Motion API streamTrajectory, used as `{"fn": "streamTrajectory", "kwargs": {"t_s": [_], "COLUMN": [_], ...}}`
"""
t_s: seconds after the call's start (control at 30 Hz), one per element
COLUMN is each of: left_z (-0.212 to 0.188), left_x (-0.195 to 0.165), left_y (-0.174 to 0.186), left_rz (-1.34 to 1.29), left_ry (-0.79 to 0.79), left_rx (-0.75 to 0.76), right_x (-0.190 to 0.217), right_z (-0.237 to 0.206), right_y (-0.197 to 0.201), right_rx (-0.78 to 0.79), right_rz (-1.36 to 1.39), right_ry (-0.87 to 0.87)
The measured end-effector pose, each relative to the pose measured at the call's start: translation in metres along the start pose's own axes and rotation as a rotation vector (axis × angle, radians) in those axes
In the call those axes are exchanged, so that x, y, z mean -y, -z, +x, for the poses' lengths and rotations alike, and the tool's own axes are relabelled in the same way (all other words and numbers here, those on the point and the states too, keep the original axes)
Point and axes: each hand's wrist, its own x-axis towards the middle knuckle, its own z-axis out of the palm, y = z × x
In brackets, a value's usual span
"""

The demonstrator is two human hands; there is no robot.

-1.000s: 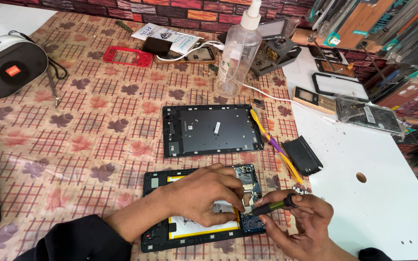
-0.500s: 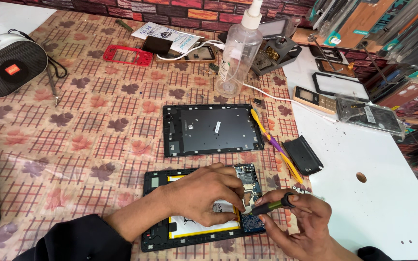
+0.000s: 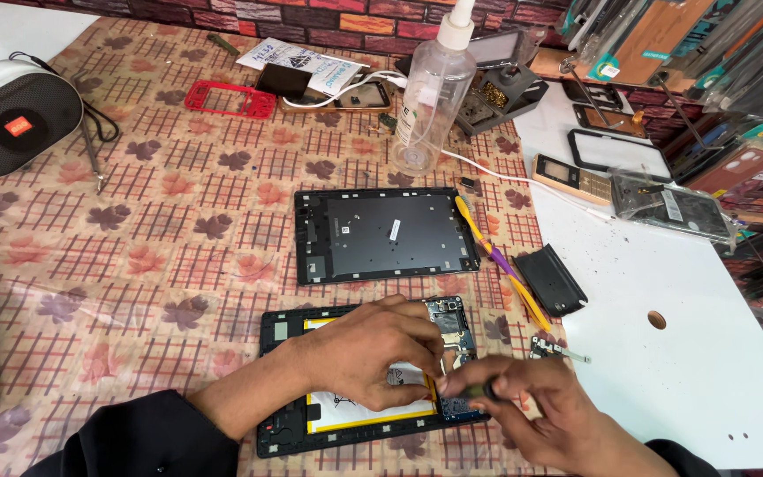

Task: The person uses a screwdriver to remove screws from a disassembled tablet and places them on the back cover. The person then uses a prying tool to lift and disconnect internal components near the battery.

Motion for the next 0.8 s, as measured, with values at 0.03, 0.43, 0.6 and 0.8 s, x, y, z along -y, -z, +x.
{"fn": "streamTrajectory", "kwargs": {"t_s": [0.03, 0.43, 0.6, 0.8], "left_z": [0.000, 0.001, 0.003, 0.004], "left_x": [0.000, 0.002, 0.007, 0.011], "left_y": [0.000, 0.007, 0.013, 0.018], "left_rz": [-0.003, 0.127, 0.317, 0.360], "left_ry": [0.009, -0.087, 0.083, 0.270], "left_rx": [-0.001, -0.227, -0.393, -0.484], "right_x": [-0.004, -0.015, -0.015, -0.009], "right_z": [0.002, 0.016, 0.020, 0.023], "right_y": [-0.001, -0.001, -0.001, -0.001], "right_rx": [-0.056, -0.100, -0.021, -0.067], "right_rz": [-0.087, -0.372, -0.237, -0.358], "right_ry": [0.009, 0.089, 0.093, 0.035]}}
